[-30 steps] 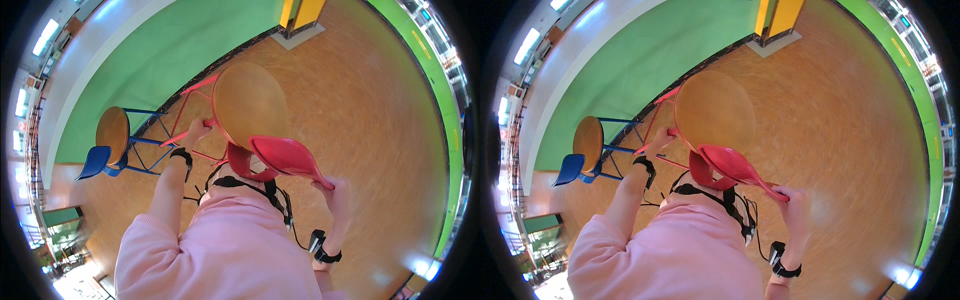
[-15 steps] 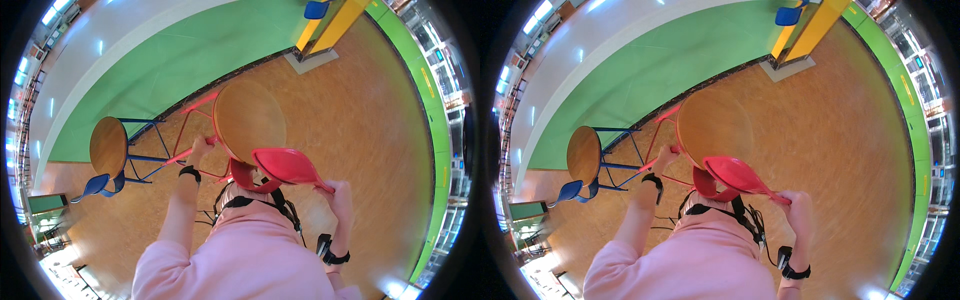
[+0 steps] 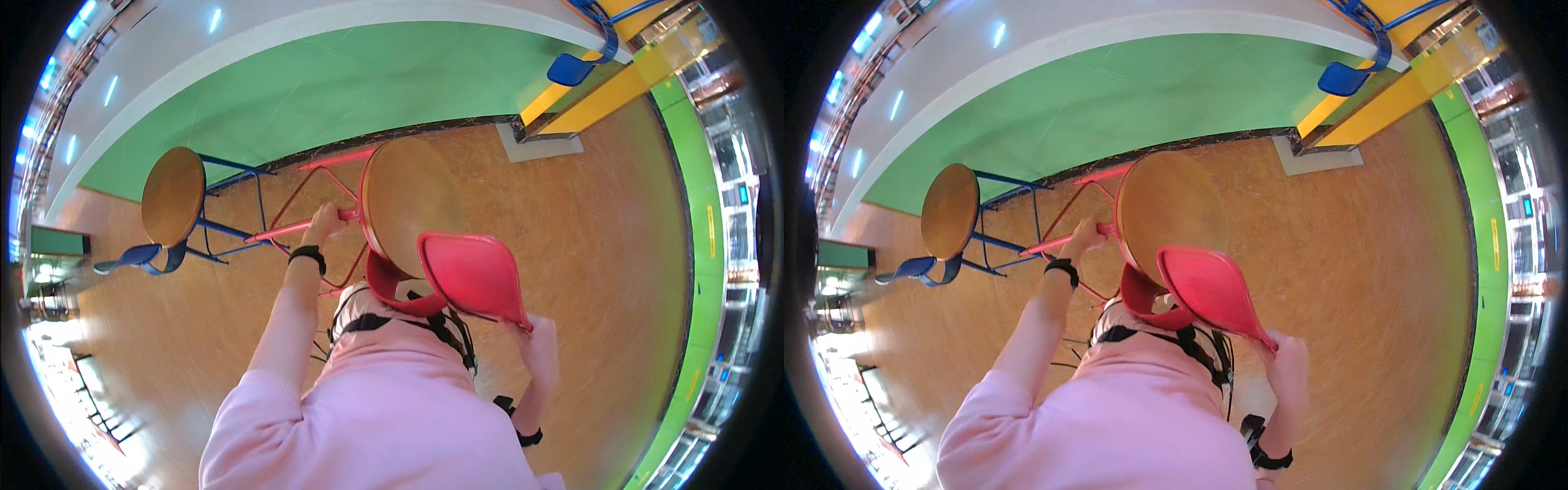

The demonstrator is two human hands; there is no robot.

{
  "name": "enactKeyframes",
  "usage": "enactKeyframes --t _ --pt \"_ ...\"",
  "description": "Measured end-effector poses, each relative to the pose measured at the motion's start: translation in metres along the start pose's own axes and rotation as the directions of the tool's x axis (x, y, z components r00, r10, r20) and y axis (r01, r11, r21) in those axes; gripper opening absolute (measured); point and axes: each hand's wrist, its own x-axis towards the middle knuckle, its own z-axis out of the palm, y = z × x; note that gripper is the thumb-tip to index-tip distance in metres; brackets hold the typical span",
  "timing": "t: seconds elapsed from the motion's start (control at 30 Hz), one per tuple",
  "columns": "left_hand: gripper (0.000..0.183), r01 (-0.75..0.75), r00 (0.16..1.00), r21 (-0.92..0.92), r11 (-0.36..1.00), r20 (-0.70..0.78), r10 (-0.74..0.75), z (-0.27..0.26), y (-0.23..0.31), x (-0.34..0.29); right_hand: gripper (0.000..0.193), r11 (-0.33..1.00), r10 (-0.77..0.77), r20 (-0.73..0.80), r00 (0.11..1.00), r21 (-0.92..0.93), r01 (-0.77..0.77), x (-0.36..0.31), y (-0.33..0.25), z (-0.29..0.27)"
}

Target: The person lifts red and blue chairs off a counter and places them on the floor.

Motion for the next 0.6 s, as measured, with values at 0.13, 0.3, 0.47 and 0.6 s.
enactKeyframes --t 0.13,0.3,0.47,0.6 --pt "0.02 0.022 0.998 -0.065 0.998 -0.05 -0.026 0.013 0.004 0.014 0.014 0.999 -0.039 0.042 0.998 -0.015 0.039 0.035 0.009 -0.017" --pt "0.021 0.023 0.994 -0.123 0.992 -0.1 -0.035 0.024 0.023 0.024 0.014 0.99 -0.138 0.006 0.99 -0.033 0.139 0.067 0.02 -0.032" --pt "0.021 0.039 0.992 -0.2 0.979 -0.113 -0.063 0.045 0.032 0.048 0.013 0.989 -0.116 0.085 0.99 -0.086 0.123 0.091 0.022 -0.054" --pt "0.022 0.027 0.992 -0.195 0.98 -0.113 -0.05 0.055 0.043 0.06 0.013 0.975 -0.148 0.103 0.984 -0.153 0.163 0.104 0.043 -0.05"
